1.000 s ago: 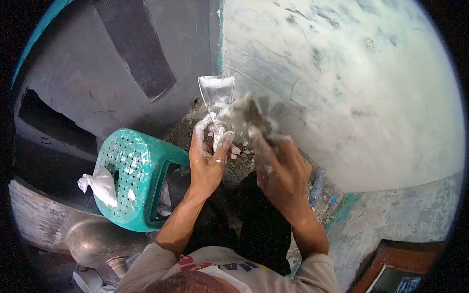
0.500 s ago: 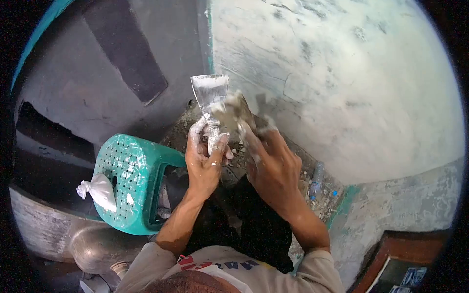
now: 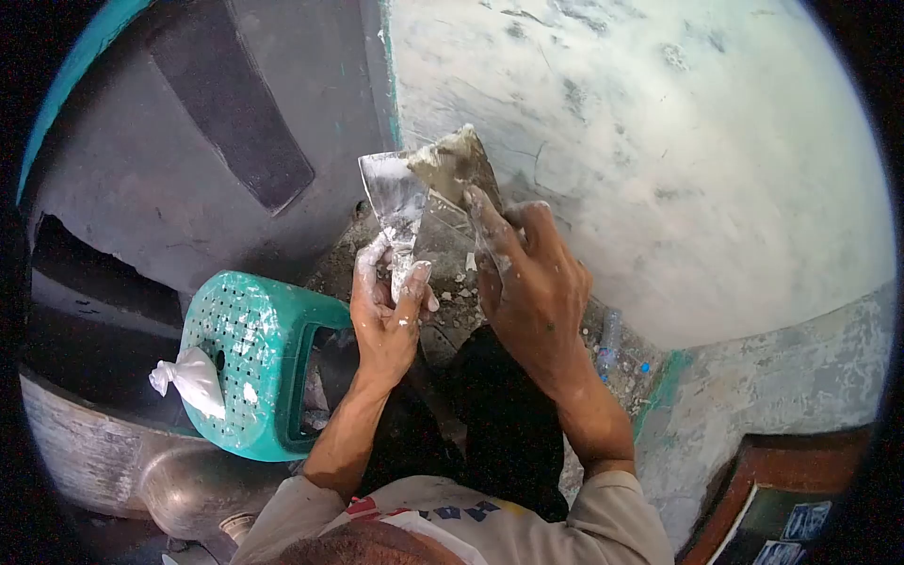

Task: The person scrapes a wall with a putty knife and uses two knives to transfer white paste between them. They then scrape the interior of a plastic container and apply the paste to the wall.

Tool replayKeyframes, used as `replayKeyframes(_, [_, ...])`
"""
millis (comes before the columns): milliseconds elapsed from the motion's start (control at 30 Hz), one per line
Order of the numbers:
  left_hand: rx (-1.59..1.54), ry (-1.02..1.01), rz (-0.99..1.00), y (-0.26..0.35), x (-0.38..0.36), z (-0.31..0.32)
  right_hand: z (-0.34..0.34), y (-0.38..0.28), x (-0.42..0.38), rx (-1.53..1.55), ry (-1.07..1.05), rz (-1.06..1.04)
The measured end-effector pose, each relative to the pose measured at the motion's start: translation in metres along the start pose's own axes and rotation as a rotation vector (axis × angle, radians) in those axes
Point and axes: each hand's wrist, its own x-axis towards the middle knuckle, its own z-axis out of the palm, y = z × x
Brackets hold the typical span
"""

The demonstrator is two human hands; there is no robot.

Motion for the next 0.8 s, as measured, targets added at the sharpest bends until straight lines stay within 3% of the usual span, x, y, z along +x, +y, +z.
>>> replayKeyframes(133, [0.079,0.007,0.067,-0.004,0.003,-0.007,-0.003,0.009,-0.007,-0.05,-0.04,-0.013])
replayKeyframes(167, [0.078,0.002,0.062,0.0,0.003,-0.009,-0.004,0.02,-0.002,-0.055,-0.009,-0.101])
replayKeyframes(233, [0.039,0.017,-0.035,0.008,0.002,-0.015,-0.014,0.035,-0.003,-0.071,0.006,-0.172])
replayKeyframes(367, [0.241,0.065,0.175,0.006,0.01,-0.022,-0.033,0.051,0.002,-0.2,-0.017,-0.318])
replayKeyframes(433, [0.321,0.052,0.191,0.007,0.009,-0.021,-0.038,0.055,-0.001,-0.259,-0.083,-0.272])
replayKeyframes(500, [0.429,-0.105,0.318,0.006,0.002,-0.011,-0.039,0.058,-0.006,-0.248,-0.094,-0.216])
replayKeyframes(567, [0.396,-0.048,0.33,0.005,0.006,-0.01,-0.035,0.067,-0.01,-0.214,-0.095,-0.193])
replayKeyframes(633, [0.32,0.062,0.066,0.005,0.009,-0.022,-0.044,0.096,-0.028,-0.323,-0.053,-0.011])
replayKeyframes(700, [0.46,0.033,0.228,-0.003,0.017,-0.029,-0.042,0.115,-0.036,-0.378,0.104,-0.199])
replayKeyframes(767, [0.547,0.06,0.191,0.012,0.01,-0.034,-0.038,0.057,-0.022,0.184,-0.043,0.222])
replayKeyframes(800, [0.632,0.066,0.062,0.035,0.002,-0.043,-0.029,0.044,-0.023,0.243,-0.068,0.198])
